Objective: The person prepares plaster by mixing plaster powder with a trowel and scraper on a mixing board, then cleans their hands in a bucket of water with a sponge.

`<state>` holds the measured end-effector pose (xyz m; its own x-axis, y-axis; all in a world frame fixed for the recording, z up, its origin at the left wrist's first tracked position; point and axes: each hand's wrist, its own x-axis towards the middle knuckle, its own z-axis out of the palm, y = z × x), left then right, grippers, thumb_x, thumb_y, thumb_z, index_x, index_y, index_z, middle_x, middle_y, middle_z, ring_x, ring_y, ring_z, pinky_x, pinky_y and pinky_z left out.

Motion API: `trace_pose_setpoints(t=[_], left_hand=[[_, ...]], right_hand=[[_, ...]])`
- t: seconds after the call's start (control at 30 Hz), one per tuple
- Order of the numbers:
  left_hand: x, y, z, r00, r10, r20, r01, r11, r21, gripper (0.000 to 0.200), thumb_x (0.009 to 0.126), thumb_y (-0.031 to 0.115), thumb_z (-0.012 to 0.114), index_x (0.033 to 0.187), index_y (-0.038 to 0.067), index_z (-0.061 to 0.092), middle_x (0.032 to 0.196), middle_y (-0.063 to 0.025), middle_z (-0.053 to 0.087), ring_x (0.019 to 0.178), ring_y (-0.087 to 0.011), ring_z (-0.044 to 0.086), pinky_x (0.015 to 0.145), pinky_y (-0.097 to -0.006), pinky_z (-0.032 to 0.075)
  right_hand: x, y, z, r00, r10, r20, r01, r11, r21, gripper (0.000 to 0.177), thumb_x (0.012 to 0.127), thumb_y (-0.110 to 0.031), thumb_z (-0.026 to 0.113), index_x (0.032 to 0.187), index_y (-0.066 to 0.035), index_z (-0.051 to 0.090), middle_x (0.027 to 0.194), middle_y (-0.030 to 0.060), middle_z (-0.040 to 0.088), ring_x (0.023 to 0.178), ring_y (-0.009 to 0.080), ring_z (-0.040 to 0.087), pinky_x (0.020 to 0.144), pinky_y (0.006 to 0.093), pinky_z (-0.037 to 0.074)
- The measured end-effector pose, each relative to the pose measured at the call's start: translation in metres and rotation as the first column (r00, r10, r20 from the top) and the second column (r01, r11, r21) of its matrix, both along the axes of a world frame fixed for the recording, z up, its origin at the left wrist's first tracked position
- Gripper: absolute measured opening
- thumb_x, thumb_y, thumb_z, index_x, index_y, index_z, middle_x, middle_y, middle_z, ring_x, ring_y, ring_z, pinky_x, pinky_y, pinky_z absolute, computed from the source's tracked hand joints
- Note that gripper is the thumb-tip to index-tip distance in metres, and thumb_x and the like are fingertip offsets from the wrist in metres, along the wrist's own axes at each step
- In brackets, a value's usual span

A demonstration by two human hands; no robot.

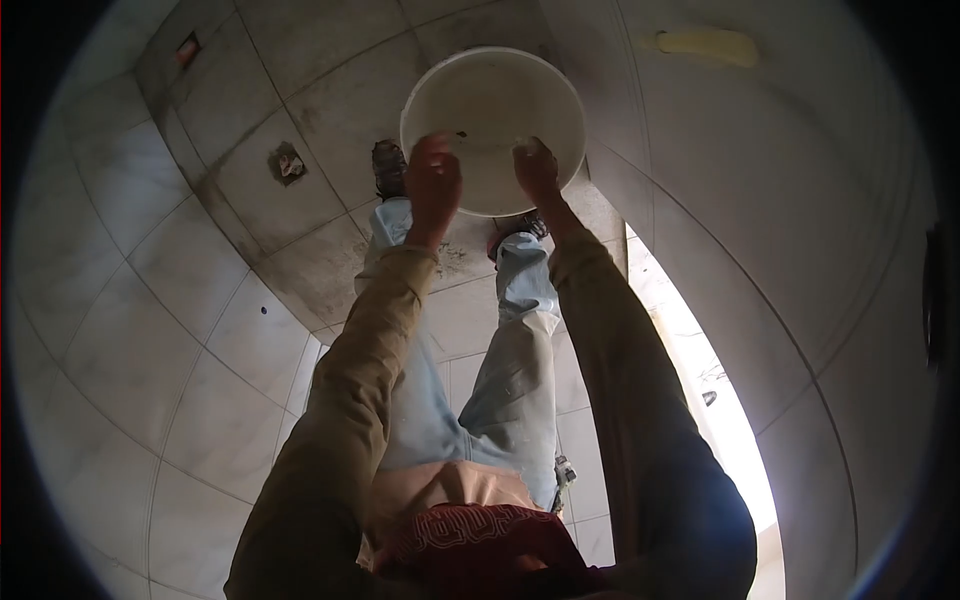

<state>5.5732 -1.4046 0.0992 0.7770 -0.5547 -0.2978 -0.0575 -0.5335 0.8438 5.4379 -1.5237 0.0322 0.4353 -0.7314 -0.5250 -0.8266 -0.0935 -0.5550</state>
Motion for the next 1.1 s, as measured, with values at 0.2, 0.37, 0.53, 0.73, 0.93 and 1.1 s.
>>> trace_pose_setpoints(t=[0.2, 0.37, 0.53, 0.73, 0.93, 1.1], left_hand=[[0.002, -0.004, -0.213, 0.806, -0.404, -0.432, 0.567, 0.736, 0.37, 0.018, 0.081, 0.01, 0.06, 0.097, 0.003, 0.063, 0.081, -0.0134, 0.064, 0.074, -0.0219, 0.063, 0.068, -0.0334, 0.05], [0.012, -0.054, -0.27, 0.951, -0.294, 0.094, 0.172, 0.758, 0.63, 0.032, 0.082, 0.021, 0.057, 0.108, 0.004, 0.06, 0.105, -0.0184, 0.062, 0.095, -0.0305, 0.061, 0.08, -0.0425, 0.049], [-0.01, -0.059, -0.312, 0.818, -0.566, 0.104, 0.345, 0.626, 0.699, 0.019, 0.087, 0.018, 0.055, 0.088, 0.001, 0.065, 0.088, -0.0167, 0.065, 0.078, -0.0318, 0.063, 0.074, -0.0416, 0.05], [-0.079, -0.049, -0.239, 0.875, -0.156, -0.458, 0.208, 0.976, 0.063, 0.04, 0.098, 0.029, 0.038, 0.118, -0.002, 0.054, 0.115, -0.0182, 0.059, 0.105, -0.0317, 0.056, 0.095, -0.0385, 0.041], [0.002, -0.06, -0.183, 0.759, 0.073, -0.647, -0.022, 0.996, 0.087, 0.054, 0.101, 0.036, 0.029, 0.129, -0.007, 0.044, 0.125, -0.0273, 0.052, 0.116, -0.0346, 0.052, 0.1, -0.0406, 0.039], [-0.031, -0.072, -0.13, 0.653, 0.06, -0.755, -0.143, 0.989, -0.045, 0.054, 0.101, 0.039, 0.029, 0.129, -0.004, 0.045, 0.124, -0.0255, 0.052, 0.115, -0.0342, 0.052, 0.1, -0.0416, 0.038]], right_hand=[[0.007, -0.019, -0.146, 0.925, 0.332, -0.185, -0.288, 0.93, 0.228, 0.032, 0.089, -0.03, 0.049, 0.097, -0.003, 0.066, 0.105, 0.019, 0.065, 0.096, 0.0378, 0.062, 0.086, 0.0459, 0.048], [-0.004, -0.022, -0.19, 0.78, 0.495, -0.383, -0.573, 0.811, -0.117, 0.029, 0.092, -0.025, 0.048, 0.096, -0.004, 0.067, 0.099, 0.018, 0.066, 0.09, 0.0352, 0.064, 0.082, 0.0449, 0.051], [0.001, -0.025, -0.214, 0.527, 0.545, -0.652, -0.722, 0.692, -0.004, 0.028, 0.092, -0.023, 0.048, 0.102, -0.007, 0.068, 0.094, 0.0185, 0.068, 0.089, 0.037, 0.065, 0.08, 0.0455, 0.051], [-0.027, -0.008, -0.216, 0.575, 0.734, -0.362, -0.806, 0.583, -0.1, 0.032, 0.091, -0.022, 0.051, 0.117, -0.006, 0.06, 0.113, 0.0158, 0.063, 0.106, 0.0305, 0.06, 0.092, 0.0392, 0.047], [0.062, 0.034, -0.138, 0.518, -0.848, 0.113, 0.334, 0.322, 0.886, 0.041, 0.099, -0.026, 0.045, 0.131, -0.001, 0.05, 0.13, 0.0142, 0.052, 0.117, 0.0254, 0.051, 0.102, 0.0349, 0.039], [0.069, 0.018, -0.099, 0.688, -0.709, 0.155, 0.317, 0.485, 0.815, 0.053, 0.1, -0.034, 0.045, 0.138, 0.002, 0.04, 0.133, 0.0127, 0.049, 0.12, 0.026, 0.048, 0.103, 0.037, 0.038]])
